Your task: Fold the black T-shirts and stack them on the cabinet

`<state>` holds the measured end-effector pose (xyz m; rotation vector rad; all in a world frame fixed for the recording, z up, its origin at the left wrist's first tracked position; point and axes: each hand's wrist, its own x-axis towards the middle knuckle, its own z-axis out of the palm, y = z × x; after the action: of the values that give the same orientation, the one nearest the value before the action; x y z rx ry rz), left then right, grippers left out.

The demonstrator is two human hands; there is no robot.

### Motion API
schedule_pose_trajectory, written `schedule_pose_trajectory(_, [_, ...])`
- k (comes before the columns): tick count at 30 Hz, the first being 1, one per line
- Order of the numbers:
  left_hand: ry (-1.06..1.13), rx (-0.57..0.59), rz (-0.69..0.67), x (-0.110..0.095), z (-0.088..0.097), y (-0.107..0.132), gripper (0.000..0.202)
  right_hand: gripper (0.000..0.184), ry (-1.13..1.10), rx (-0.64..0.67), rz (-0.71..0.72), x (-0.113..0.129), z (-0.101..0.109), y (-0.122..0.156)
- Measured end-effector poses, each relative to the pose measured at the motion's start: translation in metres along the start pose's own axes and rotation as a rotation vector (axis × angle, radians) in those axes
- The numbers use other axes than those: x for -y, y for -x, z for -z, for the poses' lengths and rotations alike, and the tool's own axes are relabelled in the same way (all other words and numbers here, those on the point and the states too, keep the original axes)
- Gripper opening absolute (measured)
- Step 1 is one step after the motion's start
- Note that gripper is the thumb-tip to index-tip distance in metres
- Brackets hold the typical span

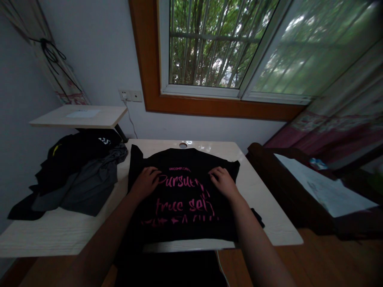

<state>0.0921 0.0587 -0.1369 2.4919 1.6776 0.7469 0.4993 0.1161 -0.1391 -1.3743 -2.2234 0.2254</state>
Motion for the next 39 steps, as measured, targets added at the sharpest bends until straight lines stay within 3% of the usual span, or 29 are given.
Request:
schedule_pose_trajectory(10, [0.006, -0.015, 0.031, 0.002, 0.001, 0.000, 0.031, 0.020, 0.004, -0.011, 0.005, 0.002, 0.001, -0.001])
schedule_pose_trajectory(18, [-0.071, -0.095, 0.170, 0.012, -0.001, 0.000, 0.032, 0.019, 0.044, -0.050, -0.040, 0.002, 0.000, 0.000])
schedule_pose_trajectory(30, [-0.190, -0.159, 0.257, 0.013, 0.002, 0.003, 0.033, 0.018, 0.182, -0.148, -0.221, -0.001, 0.003, 0.004])
schedule_pose_trajectory(39, [-0.262, -0.042, 0.256, 0.008, 0.007, 0.003, 0.036, 0.024, 0.316, -0.065, -0.362, 0.010, 0.008, 0.003])
